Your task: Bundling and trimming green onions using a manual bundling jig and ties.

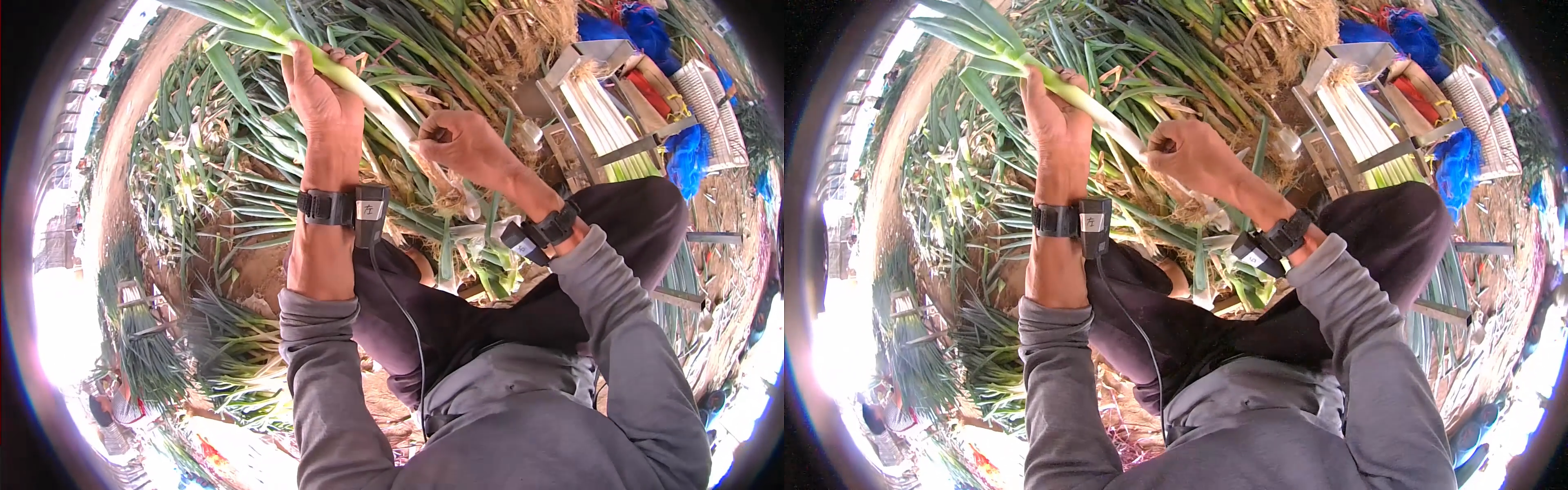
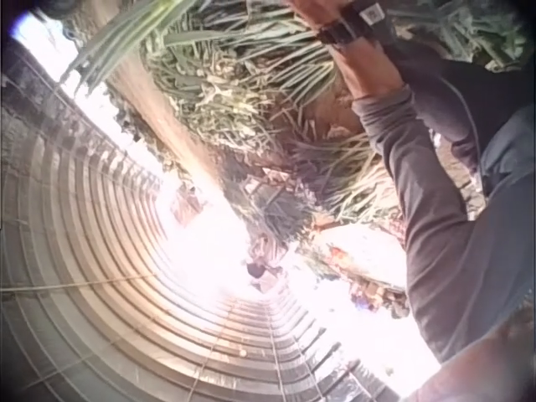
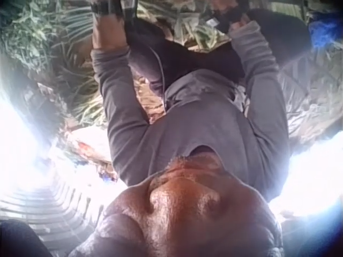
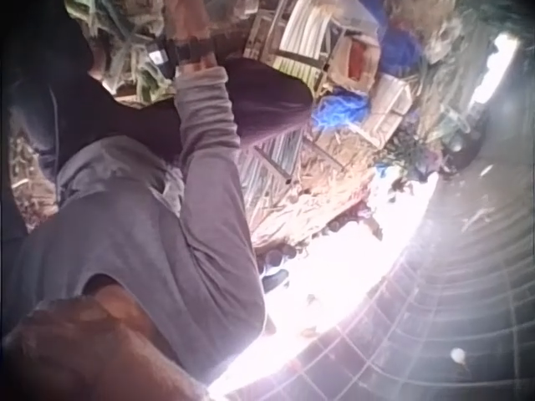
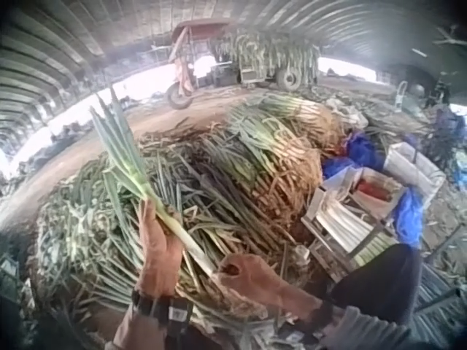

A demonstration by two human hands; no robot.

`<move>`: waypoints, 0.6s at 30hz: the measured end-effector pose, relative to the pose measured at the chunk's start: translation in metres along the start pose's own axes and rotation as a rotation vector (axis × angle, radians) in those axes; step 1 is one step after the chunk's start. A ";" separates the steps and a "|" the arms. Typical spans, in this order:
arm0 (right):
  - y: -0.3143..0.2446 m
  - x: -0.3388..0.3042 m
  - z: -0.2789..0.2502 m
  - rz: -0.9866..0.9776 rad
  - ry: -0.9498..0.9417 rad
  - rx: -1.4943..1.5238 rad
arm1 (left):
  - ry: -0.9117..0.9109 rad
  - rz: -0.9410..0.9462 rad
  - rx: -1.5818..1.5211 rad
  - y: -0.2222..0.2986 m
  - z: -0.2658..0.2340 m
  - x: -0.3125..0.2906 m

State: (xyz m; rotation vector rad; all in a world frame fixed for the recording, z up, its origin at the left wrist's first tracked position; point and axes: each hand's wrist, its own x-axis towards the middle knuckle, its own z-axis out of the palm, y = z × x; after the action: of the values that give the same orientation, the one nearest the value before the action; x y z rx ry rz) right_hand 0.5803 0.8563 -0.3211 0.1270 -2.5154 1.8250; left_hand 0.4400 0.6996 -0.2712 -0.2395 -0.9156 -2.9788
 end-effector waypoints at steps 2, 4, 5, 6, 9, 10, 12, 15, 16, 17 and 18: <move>-0.008 -0.007 0.005 -0.056 0.032 -0.137 | 0.009 0.010 0.057 -0.001 0.001 -0.004; -0.017 -0.015 0.008 -0.157 0.092 -0.311 | -0.001 0.027 0.072 -0.004 0.004 -0.005; -0.019 -0.016 0.008 -0.161 0.090 -0.308 | -0.008 0.041 0.085 -0.004 0.005 -0.006; -0.020 -0.018 0.008 -0.271 0.122 -0.394 | -0.010 0.022 0.074 -0.002 0.005 -0.006; -0.025 -0.020 0.004 -0.432 0.159 -0.565 | 0.038 0.025 0.060 -0.001 0.010 -0.009; -0.024 -0.019 0.006 -0.411 0.164 -0.521 | 0.032 0.011 0.041 0.001 0.006 -0.009; -0.025 -0.013 0.007 -0.399 0.168 -0.476 | 0.031 0.036 0.036 0.006 0.003 -0.002; -0.029 0.003 0.015 -0.182 0.145 -0.238 | 0.066 0.076 0.038 0.013 -0.001 0.002; -0.029 0.006 0.017 -0.213 0.162 -0.306 | 0.125 0.082 0.106 0.013 0.000 0.000; -0.033 0.012 0.030 -0.269 0.171 -0.349 | 0.185 0.117 0.193 0.026 -0.002 0.001; -0.035 0.011 0.039 -0.247 0.158 -0.396 | 0.176 0.141 0.209 0.030 -0.015 0.005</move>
State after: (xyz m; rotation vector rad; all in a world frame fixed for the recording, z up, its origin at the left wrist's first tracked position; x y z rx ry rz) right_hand 0.5734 0.8081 -0.2996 0.2553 -2.5540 1.1774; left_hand 0.4347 0.6667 -0.2656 -0.0353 -1.1250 -2.6985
